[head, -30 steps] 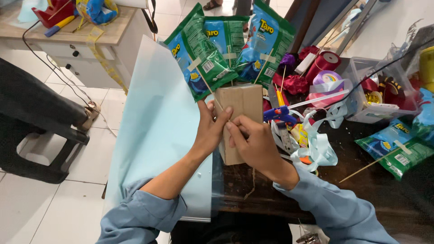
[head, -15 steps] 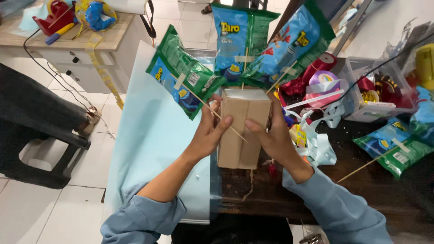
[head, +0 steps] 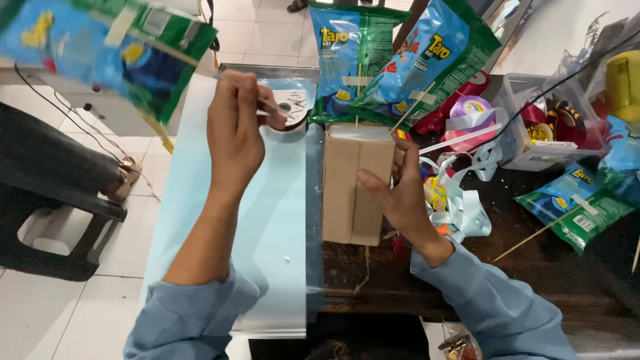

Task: The person assembles a snack bouquet by attaching snack bags to wooden skewers and inserting them into a foam block inside a cardboard box.

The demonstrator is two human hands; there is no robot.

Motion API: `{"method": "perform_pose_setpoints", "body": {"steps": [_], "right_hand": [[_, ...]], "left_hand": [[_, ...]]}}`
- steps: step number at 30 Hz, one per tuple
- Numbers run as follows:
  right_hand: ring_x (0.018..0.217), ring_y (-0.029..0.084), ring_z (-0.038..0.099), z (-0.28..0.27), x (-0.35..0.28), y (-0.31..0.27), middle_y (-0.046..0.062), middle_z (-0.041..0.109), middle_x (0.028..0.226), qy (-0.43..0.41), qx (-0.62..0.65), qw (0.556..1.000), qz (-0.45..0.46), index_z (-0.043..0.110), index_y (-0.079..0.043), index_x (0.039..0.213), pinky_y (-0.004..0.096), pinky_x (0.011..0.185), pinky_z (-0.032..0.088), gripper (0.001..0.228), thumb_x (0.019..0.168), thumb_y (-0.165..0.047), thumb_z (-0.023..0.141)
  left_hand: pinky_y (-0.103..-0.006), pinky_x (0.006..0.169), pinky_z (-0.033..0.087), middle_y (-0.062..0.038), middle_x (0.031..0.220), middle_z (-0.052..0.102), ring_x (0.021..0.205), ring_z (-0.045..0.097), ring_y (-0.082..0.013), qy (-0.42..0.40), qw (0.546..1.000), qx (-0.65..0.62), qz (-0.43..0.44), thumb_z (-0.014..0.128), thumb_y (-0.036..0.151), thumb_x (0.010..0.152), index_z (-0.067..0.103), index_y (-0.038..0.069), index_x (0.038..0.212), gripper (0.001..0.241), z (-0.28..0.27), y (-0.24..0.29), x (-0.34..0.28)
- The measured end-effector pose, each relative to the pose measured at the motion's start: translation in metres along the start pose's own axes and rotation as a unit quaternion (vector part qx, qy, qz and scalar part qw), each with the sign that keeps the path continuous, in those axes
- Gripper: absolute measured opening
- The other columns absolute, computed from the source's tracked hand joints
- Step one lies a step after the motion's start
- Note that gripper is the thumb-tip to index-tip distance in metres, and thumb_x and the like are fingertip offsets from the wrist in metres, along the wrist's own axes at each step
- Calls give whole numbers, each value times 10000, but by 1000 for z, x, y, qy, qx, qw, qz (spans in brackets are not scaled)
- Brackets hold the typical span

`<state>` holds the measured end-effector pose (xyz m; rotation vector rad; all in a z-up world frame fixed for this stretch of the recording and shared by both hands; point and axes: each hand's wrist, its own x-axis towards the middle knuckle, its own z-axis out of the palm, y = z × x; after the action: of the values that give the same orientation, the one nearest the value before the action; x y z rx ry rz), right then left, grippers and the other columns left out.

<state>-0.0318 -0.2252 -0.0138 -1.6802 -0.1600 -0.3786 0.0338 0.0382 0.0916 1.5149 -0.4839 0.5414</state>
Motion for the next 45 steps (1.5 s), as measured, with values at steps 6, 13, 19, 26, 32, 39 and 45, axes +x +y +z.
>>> {"method": "perform_pose_setpoints", "body": {"steps": [6, 13, 19, 26, 32, 39, 45], "right_hand": [[1154, 216, 731, 4, -3, -21, 131, 714, 1326, -9, -29, 998, 49, 373, -111, 1525, 327, 941, 595, 854, 851, -349, 839], [1146, 324, 664, 0, 1, 1, 217, 626, 1254, -15, -11, 1000, -6, 307, 5, 1598, 514, 1003, 549, 1019, 868, -392, 898], [1153, 334, 674, 1, -2, -3, 236, 632, 1275, -20, -12, 1000, -2, 310, -14, 1591, 540, 1025, 547, 992, 881, -404, 883], [1141, 346, 678, 1, -1, -4, 247, 634, 1260, -15, -12, 1000, -1, 303, 0, 1579, 553, 1004, 555, 972, 897, -416, 856], [1131, 356, 689, 2, 0, -7, 245, 646, 1254, -9, -11, 1000, 6, 329, -15, 1564, 569, 997, 564, 961, 888, -446, 859], [1094, 304, 693, 2, 5, 11, 177, 645, 1212, 12, 21, 1000, 10, 374, -50, 1530, 513, 966, 582, 867, 901, -389, 866], [1067, 261, 697, 2, 10, 21, 146, 651, 1204, 16, 47, 999, 21, 408, -88, 1499, 466, 951, 600, 824, 902, -411, 875]], "left_hand": [[-274, 743, 611, -24, 924, 693, 737, 746, -149, -160, 984, 49, -56, 366, 344, 1182, 526, 100, 1060, 316, 22, -19, 30], [-351, 666, 669, -89, 737, 736, 643, 785, -217, -175, 981, 84, 27, 526, 215, 1191, 624, 45, 1002, 273, 39, -42, 19], [-386, 719, 641, -81, 753, 723, 692, 750, -225, -208, 971, 120, -1, 473, 248, 1212, 639, 39, 1055, 309, 38, -37, 21], [-373, 699, 612, -87, 735, 734, 665, 715, -212, -192, 965, 171, -44, 720, 290, 1106, 708, 44, 1119, 247, 44, -26, 13], [-286, 650, 612, -90, 762, 772, 665, 697, -167, -78, 991, 95, -53, 598, 252, 1156, 721, 71, 1074, 234, 51, -21, 7], [-399, 686, 648, -147, 926, 731, 799, 749, -299, -79, 985, 151, -23, 578, 335, 1170, 779, 98, 951, 380, 57, -41, 5], [-397, 647, 593, -95, 739, 667, 705, 712, -269, -84, 983, 151, -55, 622, 281, 1152, 830, 128, 931, 340, 68, -52, -13]]}}
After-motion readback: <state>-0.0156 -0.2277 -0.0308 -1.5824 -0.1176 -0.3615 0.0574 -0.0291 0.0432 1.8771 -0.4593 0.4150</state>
